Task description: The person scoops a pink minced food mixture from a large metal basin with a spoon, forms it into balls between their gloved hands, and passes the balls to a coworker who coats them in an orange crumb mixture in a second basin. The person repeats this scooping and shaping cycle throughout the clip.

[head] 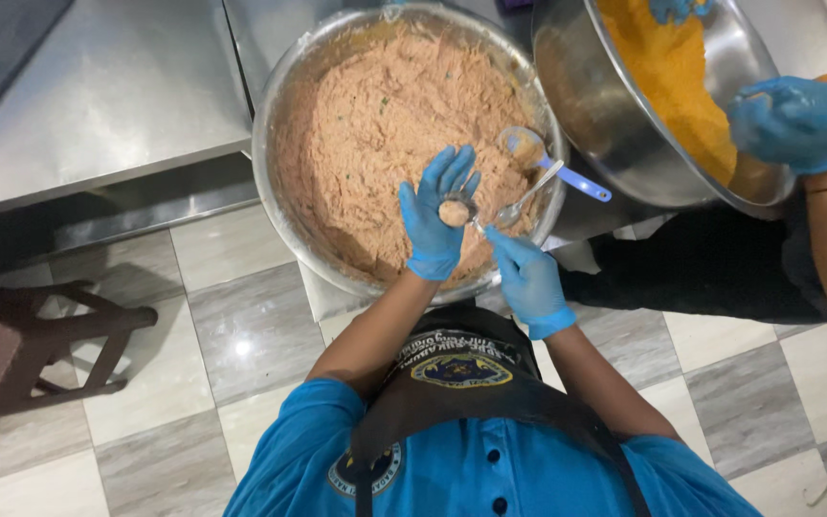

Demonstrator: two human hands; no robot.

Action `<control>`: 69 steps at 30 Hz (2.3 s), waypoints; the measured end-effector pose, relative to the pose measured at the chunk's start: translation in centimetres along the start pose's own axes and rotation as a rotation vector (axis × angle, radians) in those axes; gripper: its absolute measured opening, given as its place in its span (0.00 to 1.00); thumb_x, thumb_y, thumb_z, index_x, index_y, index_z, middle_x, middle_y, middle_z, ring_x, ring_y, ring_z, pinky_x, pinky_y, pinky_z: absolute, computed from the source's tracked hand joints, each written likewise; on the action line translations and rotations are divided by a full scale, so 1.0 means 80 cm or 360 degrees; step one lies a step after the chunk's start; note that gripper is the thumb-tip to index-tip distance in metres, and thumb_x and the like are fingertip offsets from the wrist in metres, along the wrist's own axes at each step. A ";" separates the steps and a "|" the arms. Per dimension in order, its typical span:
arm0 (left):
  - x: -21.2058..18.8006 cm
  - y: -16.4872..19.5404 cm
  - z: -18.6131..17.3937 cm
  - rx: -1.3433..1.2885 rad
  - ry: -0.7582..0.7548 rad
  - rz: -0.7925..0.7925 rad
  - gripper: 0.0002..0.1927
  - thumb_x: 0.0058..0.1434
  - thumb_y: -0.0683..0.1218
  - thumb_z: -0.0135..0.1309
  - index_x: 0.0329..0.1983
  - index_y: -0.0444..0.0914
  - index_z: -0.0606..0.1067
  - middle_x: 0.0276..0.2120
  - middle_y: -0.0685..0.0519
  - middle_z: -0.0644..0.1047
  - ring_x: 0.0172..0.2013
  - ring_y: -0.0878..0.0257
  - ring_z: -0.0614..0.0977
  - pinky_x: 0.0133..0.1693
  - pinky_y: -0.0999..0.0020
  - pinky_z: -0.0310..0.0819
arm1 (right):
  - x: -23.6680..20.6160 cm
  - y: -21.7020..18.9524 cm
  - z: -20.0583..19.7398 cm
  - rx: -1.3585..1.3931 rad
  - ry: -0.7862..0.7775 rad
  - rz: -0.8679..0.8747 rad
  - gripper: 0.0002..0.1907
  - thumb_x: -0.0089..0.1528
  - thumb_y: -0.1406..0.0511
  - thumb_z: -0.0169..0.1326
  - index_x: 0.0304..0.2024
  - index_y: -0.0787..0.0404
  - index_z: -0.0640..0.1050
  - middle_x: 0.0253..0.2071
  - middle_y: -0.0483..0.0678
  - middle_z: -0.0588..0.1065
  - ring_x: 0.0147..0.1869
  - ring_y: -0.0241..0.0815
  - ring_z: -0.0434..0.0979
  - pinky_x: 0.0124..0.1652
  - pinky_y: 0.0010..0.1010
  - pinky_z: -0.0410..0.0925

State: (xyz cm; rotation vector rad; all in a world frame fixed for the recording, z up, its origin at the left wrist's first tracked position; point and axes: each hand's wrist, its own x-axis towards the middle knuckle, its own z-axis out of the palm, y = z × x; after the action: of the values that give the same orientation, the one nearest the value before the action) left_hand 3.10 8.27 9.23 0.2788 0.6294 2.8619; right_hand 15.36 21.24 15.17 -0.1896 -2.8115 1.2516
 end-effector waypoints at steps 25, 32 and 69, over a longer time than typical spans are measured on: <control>-0.008 0.036 0.026 -0.0878 0.0039 -0.0426 0.43 0.68 0.76 0.36 0.67 0.40 0.70 0.72 0.41 0.65 0.73 0.40 0.62 0.72 0.35 0.52 | 0.006 -0.033 -0.031 -0.0235 0.0420 -0.0528 0.22 0.65 0.73 0.51 0.60 0.55 0.79 0.44 0.52 0.76 0.45 0.54 0.75 0.47 0.41 0.68; 0.004 0.008 0.006 -0.0218 0.0027 -0.0084 0.45 0.71 0.74 0.32 0.69 0.33 0.67 0.73 0.37 0.63 0.74 0.42 0.61 0.75 0.44 0.52 | 0.008 0.003 0.001 0.0197 0.0015 -0.0058 0.20 0.65 0.70 0.51 0.60 0.56 0.79 0.35 0.52 0.76 0.37 0.42 0.77 0.42 0.32 0.70; 0.017 -0.045 -0.019 0.0071 -0.0071 0.0030 0.46 0.70 0.73 0.32 0.74 0.33 0.62 0.72 0.37 0.64 0.73 0.45 0.64 0.74 0.47 0.54 | 0.017 0.064 0.000 0.1184 -0.0338 0.0635 0.20 0.66 0.67 0.52 0.60 0.63 0.80 0.35 0.38 0.73 0.36 0.28 0.68 0.38 0.21 0.64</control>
State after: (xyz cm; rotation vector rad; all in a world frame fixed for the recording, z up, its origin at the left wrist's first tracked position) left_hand 2.03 11.16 6.53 0.3564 0.6863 2.8539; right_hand 14.48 24.81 11.34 -0.6138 -2.2931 2.4195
